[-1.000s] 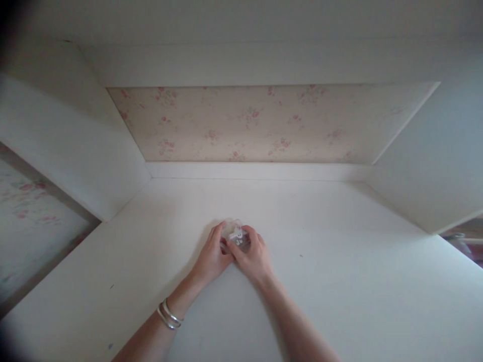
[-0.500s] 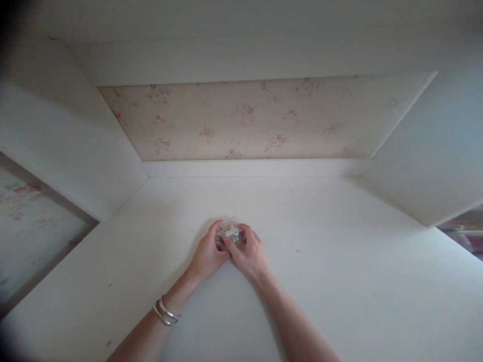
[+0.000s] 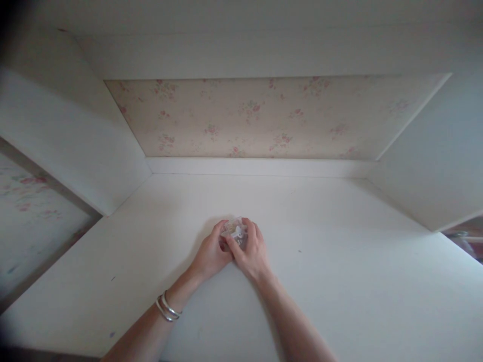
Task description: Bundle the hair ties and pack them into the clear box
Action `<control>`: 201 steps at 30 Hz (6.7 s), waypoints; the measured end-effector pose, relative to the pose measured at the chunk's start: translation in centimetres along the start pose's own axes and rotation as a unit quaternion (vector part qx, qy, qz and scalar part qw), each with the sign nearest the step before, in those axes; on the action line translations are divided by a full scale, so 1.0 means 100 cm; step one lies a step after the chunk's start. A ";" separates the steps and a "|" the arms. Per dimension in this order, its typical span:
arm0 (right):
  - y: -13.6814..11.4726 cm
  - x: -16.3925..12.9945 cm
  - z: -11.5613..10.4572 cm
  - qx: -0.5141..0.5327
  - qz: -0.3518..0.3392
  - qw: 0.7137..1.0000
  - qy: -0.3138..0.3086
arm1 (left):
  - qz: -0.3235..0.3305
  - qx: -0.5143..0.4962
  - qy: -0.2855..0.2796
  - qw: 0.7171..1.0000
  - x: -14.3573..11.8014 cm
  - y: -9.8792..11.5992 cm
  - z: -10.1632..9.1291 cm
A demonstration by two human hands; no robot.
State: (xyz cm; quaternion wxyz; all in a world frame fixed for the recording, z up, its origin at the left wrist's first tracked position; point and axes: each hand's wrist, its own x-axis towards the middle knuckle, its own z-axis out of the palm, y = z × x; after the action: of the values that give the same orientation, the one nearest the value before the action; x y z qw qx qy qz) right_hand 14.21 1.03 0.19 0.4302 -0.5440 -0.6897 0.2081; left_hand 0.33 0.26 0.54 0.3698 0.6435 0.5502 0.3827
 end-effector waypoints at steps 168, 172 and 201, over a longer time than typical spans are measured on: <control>0.011 0.008 -0.014 0.257 0.080 0.963 0.029 | -0.118 -0.469 -0.073 0.872 0.003 0.015 0.012; 0.009 0.008 -0.016 0.248 0.075 0.965 0.039 | -0.126 -0.460 -0.083 0.875 0.002 0.016 0.010; 0.008 0.006 -0.015 0.286 0.128 0.949 0.017 | -0.074 -0.411 -0.060 0.907 0.003 0.013 0.012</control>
State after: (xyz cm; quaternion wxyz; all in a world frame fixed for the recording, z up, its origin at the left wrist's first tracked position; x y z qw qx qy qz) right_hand 15.91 1.54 0.60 0.5494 -0.4852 -0.5183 0.4407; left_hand 1.97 0.31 1.21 0.6611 0.4140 0.3672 0.5067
